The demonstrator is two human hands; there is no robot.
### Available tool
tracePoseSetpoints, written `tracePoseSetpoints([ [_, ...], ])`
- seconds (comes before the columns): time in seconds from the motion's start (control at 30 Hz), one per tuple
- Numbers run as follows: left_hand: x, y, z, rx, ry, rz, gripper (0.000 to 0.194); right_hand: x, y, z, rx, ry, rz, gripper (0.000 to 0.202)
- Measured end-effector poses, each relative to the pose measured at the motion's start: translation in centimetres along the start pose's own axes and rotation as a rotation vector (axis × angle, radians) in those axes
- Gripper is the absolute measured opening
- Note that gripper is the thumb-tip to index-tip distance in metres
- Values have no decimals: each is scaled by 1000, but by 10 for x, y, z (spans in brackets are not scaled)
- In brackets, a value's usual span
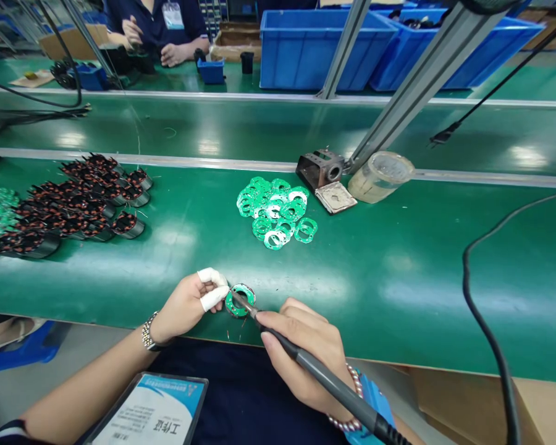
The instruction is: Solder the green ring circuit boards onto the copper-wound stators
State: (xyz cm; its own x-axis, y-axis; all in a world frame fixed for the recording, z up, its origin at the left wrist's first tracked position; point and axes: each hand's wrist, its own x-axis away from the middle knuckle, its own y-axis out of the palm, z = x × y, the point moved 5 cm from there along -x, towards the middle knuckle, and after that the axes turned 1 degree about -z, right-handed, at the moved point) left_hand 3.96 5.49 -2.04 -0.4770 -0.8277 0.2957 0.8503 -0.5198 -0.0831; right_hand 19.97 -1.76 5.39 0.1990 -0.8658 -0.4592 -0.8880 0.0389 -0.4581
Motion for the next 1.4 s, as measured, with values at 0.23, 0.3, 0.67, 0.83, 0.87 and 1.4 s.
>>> tracePoseSetpoints([
  [0.23,-1,0,-1,17,-4,2,11,-3,-3,-3,12,0,0,28],
  [0.3,-1,0,-1,21,-6,1,11,-3,-6,-2,33,7,7,27],
  [0.67,-2,1,0,11,17,5,14,-18,20,26,49,-66,-240,31],
  [0.83,5,-7,5,-160,169,32,14,-20,29,35,55,-30,-309,30],
  [0.87,8,-9,9,-238,260,27,13,-20,29,36,57,-24,-310,30],
  [1.4,9,3,3,134,-85,-110,19,-13,39,18,200,-14,-31,27],
])
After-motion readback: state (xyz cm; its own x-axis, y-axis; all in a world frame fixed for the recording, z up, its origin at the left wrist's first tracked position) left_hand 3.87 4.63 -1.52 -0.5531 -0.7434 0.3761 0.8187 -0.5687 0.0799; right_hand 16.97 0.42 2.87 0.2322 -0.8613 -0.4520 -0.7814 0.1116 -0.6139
